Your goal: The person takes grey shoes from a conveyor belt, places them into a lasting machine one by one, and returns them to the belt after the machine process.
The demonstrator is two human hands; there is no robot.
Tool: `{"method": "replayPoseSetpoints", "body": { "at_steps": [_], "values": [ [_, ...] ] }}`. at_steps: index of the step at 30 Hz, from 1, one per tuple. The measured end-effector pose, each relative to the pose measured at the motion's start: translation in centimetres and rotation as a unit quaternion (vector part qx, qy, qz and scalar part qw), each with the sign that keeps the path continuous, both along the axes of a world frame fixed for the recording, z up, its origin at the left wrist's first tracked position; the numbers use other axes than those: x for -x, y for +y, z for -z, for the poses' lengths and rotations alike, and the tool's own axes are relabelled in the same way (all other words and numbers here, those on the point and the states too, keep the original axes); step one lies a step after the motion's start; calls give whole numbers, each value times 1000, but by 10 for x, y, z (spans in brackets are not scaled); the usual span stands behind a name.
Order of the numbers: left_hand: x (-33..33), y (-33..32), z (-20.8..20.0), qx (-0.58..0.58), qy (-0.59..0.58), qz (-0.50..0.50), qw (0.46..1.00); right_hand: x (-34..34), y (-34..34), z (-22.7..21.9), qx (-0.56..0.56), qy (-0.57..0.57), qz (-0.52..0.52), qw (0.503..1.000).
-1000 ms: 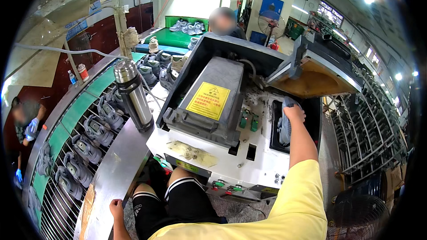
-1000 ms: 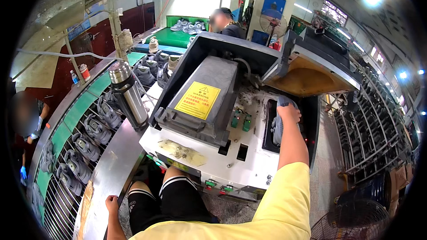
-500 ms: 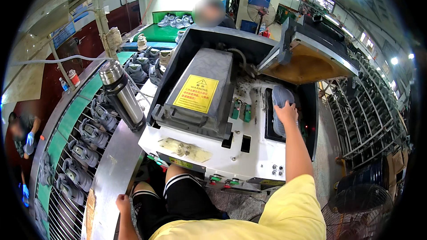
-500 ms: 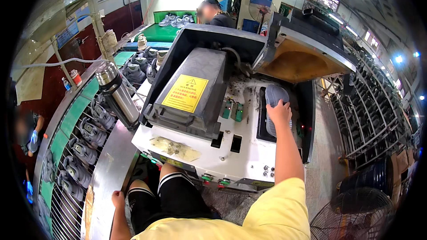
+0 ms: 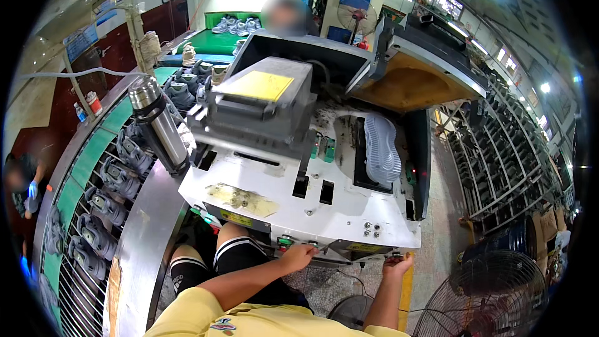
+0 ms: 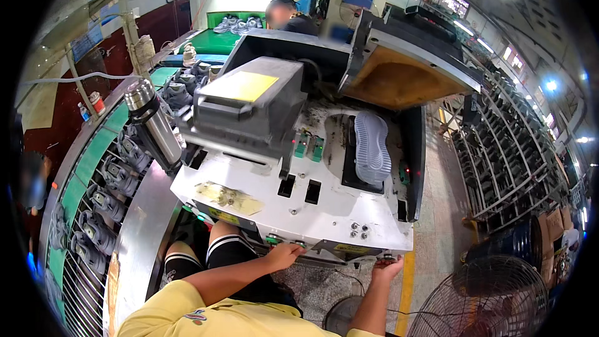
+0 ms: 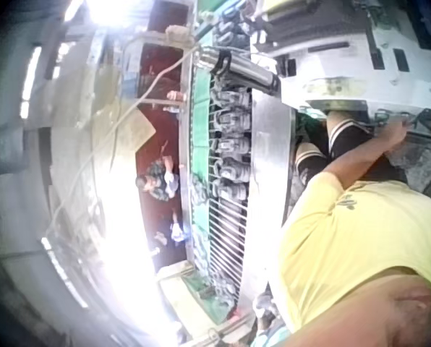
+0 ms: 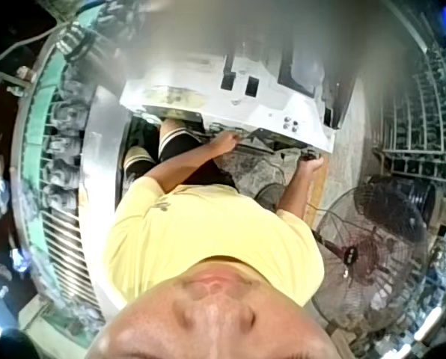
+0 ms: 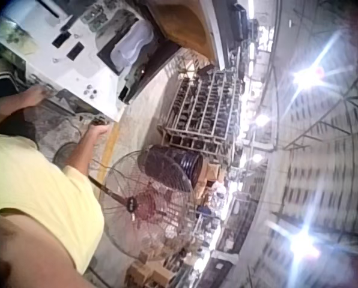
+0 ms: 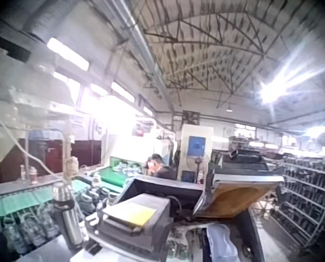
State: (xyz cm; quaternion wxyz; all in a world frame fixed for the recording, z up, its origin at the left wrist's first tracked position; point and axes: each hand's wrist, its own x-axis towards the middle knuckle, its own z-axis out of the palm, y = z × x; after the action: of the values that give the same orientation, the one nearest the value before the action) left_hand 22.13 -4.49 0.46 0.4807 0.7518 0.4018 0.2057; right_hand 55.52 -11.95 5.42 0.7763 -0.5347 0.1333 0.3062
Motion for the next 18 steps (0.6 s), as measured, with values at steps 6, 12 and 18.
{"method": "replayPoseSetpoints", "body": {
  "at_steps": [6,12,18],
  "values": [
    [44,-4,-9,106,-14,-57,993,3,-44,56,57,-142,-198,968],
    [205,-35,15,76,-75,-417,903,203,4,-13,-38,-612,-405,678],
    [382,-116,28,-70,53,-683,725,315,181,-77,-70,-796,-298,522]
  ]
}}
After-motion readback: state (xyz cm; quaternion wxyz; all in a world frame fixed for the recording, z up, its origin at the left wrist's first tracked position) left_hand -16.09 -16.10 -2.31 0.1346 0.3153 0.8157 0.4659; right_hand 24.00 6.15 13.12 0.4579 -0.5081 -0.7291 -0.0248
